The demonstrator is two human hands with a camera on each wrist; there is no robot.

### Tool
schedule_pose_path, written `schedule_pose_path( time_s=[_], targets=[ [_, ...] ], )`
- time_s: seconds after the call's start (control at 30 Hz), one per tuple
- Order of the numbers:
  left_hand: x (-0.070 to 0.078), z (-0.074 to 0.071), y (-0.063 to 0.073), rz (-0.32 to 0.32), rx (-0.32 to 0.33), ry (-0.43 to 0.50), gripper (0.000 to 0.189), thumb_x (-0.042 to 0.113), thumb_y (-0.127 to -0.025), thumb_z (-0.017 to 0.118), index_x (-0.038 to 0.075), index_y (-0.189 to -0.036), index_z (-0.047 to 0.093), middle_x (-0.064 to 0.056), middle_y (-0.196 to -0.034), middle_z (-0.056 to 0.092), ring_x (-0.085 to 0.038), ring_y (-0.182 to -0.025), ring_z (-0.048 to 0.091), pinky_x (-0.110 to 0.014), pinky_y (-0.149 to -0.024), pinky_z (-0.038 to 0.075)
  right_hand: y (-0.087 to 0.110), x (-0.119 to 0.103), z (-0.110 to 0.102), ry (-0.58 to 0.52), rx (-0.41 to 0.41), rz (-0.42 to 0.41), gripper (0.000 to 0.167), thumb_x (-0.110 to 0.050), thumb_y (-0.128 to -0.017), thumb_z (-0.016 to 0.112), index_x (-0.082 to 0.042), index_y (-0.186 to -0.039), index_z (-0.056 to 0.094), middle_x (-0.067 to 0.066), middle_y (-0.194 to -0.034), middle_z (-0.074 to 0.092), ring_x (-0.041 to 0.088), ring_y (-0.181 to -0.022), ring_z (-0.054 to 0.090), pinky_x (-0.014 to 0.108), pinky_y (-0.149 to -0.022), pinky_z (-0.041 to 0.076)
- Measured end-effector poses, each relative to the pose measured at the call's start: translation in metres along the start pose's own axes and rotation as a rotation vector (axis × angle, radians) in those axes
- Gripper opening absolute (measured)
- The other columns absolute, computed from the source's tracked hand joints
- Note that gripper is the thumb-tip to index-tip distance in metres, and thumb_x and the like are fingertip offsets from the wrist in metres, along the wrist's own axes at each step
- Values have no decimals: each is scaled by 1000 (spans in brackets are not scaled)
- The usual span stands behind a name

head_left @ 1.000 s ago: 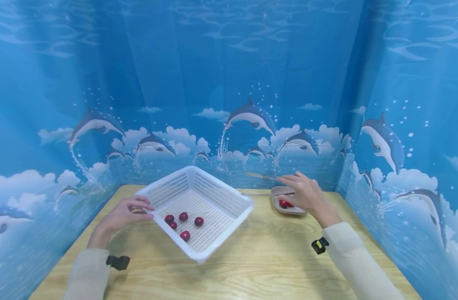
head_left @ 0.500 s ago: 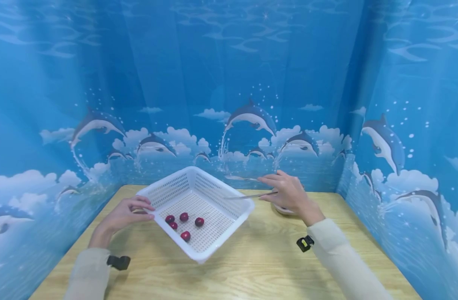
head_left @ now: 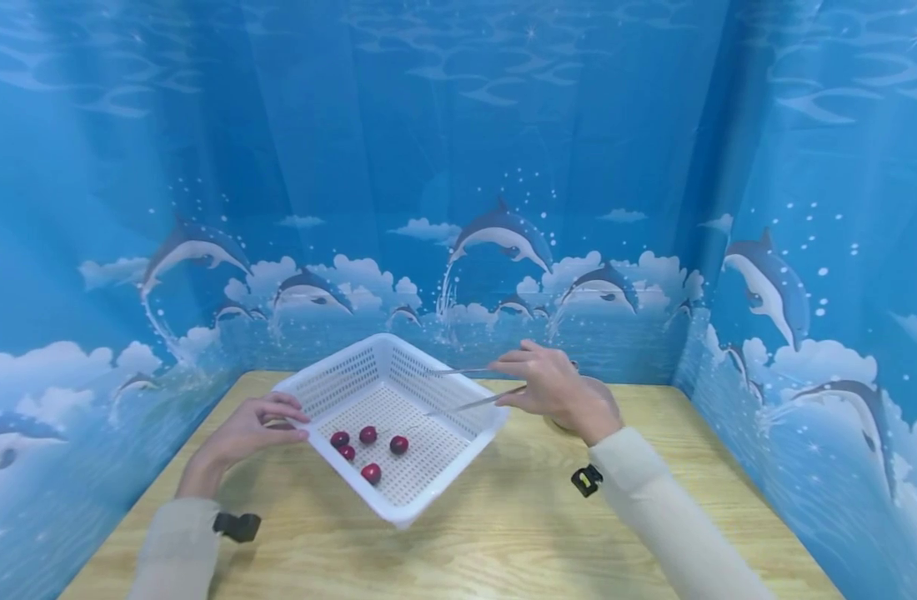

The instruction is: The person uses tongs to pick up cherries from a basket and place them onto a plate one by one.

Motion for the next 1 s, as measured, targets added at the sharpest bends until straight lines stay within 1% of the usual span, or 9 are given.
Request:
schedule_pose_path(
  time_s=[0.3, 0.37, 0.43, 0.47, 0.53, 0.67, 0.7, 0.8, 1.0],
  targets=[
    [0, -1, 0, 6, -2, -6, 27, 7, -87, 81, -7, -109, 75, -9, -118, 60, 2, -107, 55, -20, -89, 55, -17, -12, 8, 13, -9, -79, 50, -35, -72, 94, -16, -116, 79, 4, -115, 79, 25, -107, 75, 50, -102, 57],
    [0, -1, 1, 11, -2, -5, 27, 7, -86, 81, -8, -109, 75, -7, -118, 60, 2, -107, 55, -20, -89, 55, -20, -14, 10, 21, -18, -86, 49, -36, -73, 93, -17, -116, 79, 3, -116, 79, 25, -107, 75, 47, -97, 60],
    [0, -1, 0, 14, 0, -4, 27, 7, -86, 81, -8, -108, 75, -5, -117, 60, 2, -107, 55, -20, -89, 55, -23, -15, 13, 22, -31, -85, 49, -36, -74, 93, -17, -116, 79, 2, -116, 79, 25, -104, 75, 41, -84, 63],
    [1, -1, 0, 16, 1, -5, 27, 7, -86, 81, -8, -108, 75, -5, -117, 60, 3, -106, 54, -20, -89, 55, -25, -16, 14, 18, -42, -82, 48, -35, -74, 93, -18, -117, 79, 2, -117, 78, 25, -105, 75, 41, -84, 63],
    [1, -1, 0, 15, 3, -6, 27, 7, -86, 81, -8, -108, 75, -5, -117, 60, 3, -107, 54, -20, -89, 55, -28, -18, 17, 22, -70, -71, 47, -37, -76, 92, -20, -118, 79, 0, -117, 78, 25, -104, 74, 36, -75, 62],
    [0, -1, 0, 13, 5, -14, 27, 7, -86, 81, -7, -108, 75, -7, -118, 60, 3, -107, 54, -20, -89, 55, -36, -21, 22, 32, -137, -51, 46, -37, -78, 90, -21, -120, 78, -1, -118, 78, 23, -106, 73, 36, -76, 62],
    [0, -1, 0, 13, 4, -16, 27, 7, -86, 81, -7, -108, 75, -8, -119, 60, 3, -107, 54, -20, -90, 55, -37, -21, 24, 38, -154, -46, 46, -38, -78, 90, -22, -120, 78, -2, -118, 78, 22, -105, 72, 33, -72, 60],
    [0, -1, 0, 7, 2, -20, 27, 8, -86, 81, -7, -108, 75, -11, -119, 60, 2, -107, 54, -20, -89, 55, -43, -23, 30, 49, -212, -26, 45, -37, -80, 89, -23, -121, 78, -3, -118, 78, 23, -108, 71, 33, -72, 60],
    [0, 0, 0, -7, 0, -20, 27, 8, -87, 81, -7, -109, 75, -14, -121, 59, 3, -106, 54, -20, -88, 55, -53, -29, 45, 65, -320, -8, 42, -38, -82, 87, -27, -121, 77, -4, -121, 77, 28, -121, 67, 43, -89, 62]
  ],
)
Point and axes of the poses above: each hand's wrist, its own y-axis away from the middle knuckle, its own z-axis out of the palm, x = y × z, the point moved 6 cm from there along -y, towards the middle knuckle
